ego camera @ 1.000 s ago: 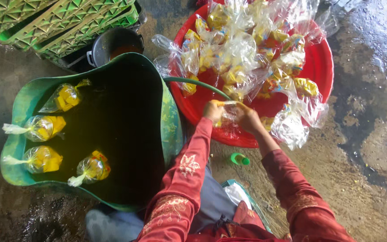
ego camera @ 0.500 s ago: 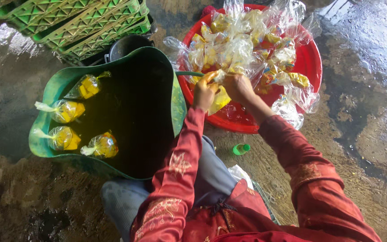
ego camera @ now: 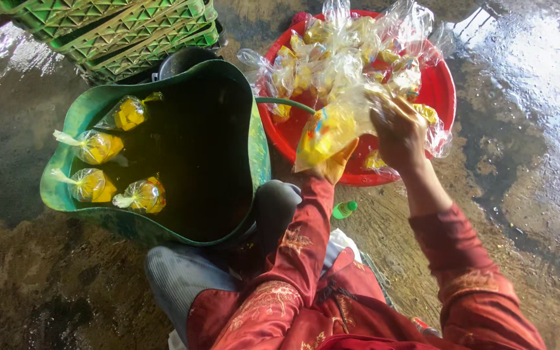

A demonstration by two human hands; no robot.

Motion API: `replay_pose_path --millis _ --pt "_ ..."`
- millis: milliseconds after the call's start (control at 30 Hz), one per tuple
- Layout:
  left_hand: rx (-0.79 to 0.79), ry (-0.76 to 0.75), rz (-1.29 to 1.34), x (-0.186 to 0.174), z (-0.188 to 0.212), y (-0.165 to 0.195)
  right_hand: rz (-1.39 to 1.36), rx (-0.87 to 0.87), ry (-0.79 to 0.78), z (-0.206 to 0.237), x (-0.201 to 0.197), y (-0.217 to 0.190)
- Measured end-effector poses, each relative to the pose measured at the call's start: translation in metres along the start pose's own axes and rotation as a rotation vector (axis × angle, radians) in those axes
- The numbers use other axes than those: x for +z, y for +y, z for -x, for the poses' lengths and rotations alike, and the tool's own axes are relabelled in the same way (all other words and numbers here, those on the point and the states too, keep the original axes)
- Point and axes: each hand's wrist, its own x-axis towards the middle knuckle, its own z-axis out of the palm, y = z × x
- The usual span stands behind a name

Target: The person sits beside a green water-filled basin and a red basin of plastic bags. They take bags of yellow tofu blocks, open and retie each bag, then submerge the tied bags in the water basin, accumulating them there.

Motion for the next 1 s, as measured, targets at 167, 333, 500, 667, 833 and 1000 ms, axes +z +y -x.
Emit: replay_pose_path --millis 167,333,500,667,833,1000 --pt "-0.027 -0.034 -0.030 0.025 0.033 0.001 -0.433 0.474 0.195 0.079 0.009 0.025" --pt "0.001 0.006 -0.069 -0.017 0.028 0.008 -0.537 1.026 0.135 0.152 0.047 0.061" --pt "0.011 0.039 -0.116 -0.053 0.017 0.023 -0.277 0.700 0.169 0.196 0.090 0.063" --pt "0.004 0.060 -0.136 -0.057 0.014 0.024 -0.340 0.757 0.159 0.199 0.093 0.056" --pt "-0.012 0.017 -0.263 -0.047 0.014 0.026 -1.257 1.143 0.374 0.190 0.091 0.057" --pt "-0.023 -0.043 -0.378 -0.026 0.008 0.034 -0.685 1.421 0.240 0.172 0.089 0.053"
